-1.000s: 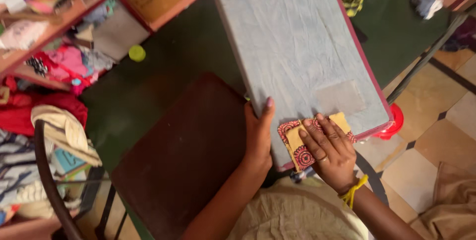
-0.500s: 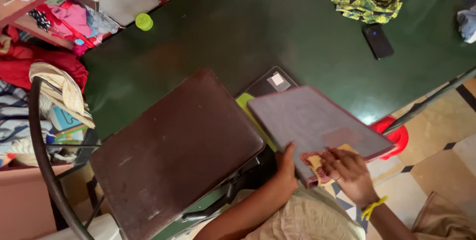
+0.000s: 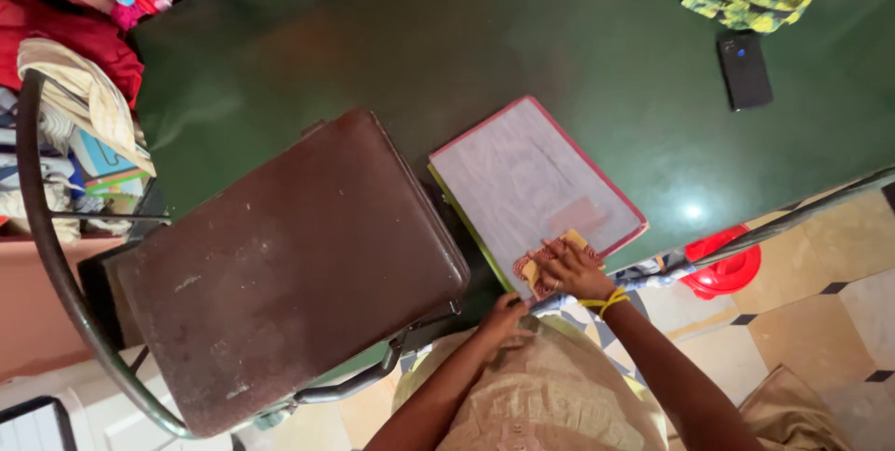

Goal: The person wipes the surface of a gray folder and a brown suitcase with a patterned cloth. They move the folder aside, wipe the suitcase top and sides, then return to wipe the folder again before finishing on the suitcase.

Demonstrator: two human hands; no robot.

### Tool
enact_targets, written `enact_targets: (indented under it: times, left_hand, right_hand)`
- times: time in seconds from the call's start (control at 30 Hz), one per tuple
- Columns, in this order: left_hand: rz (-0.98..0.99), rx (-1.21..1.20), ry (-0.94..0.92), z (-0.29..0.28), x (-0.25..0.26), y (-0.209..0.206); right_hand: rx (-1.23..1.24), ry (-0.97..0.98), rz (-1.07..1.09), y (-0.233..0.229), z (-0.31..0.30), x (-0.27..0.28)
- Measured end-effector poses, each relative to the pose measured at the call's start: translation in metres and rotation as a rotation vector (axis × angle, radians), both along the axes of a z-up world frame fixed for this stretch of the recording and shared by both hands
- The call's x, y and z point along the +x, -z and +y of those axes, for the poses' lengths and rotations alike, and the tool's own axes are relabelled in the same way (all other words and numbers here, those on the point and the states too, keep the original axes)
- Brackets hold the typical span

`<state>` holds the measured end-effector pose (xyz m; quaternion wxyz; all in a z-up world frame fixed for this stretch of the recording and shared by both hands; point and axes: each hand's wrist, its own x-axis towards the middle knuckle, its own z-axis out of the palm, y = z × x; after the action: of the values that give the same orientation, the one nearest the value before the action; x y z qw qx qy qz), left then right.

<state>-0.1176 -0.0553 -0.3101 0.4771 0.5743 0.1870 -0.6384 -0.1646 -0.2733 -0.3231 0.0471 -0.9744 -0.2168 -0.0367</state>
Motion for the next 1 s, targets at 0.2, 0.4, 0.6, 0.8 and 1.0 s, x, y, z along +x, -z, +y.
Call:
enact_targets:
  times: [0.2, 0.4, 0.6, 0.8, 1.0]
  left_hand:
    - [-0.337, -0.383, 0.113, -0.004, -0.003, 0.014]
    - [-0.451, -0.379, 0.166, -0.008, -0.012, 0.005]
    - [-1.103, -0.183, 0.362, -0.006, 0.006, -0.122]
    - [-1.317, -0.235, 0.147, 0.003, 0.029, -0.249]
    - [-1.235, -0.325, -0.281, 0.042, 0.059, -0.27]
  right_hand:
    - [0.367, 0.174, 0.591, 0.007, -0.006, 0.008]
    - [0.838, 0.654, 0.715, -0.001, -0.002, 0.024]
    - [2.093, 0.704, 0.713, -0.05, 0.018, 0.037]
    - [2.44, 0.572, 0.846, -0.117, 0.026, 0.055]
    - [2.361, 0.017, 0.581, -0.159, 0.058, 0.056]
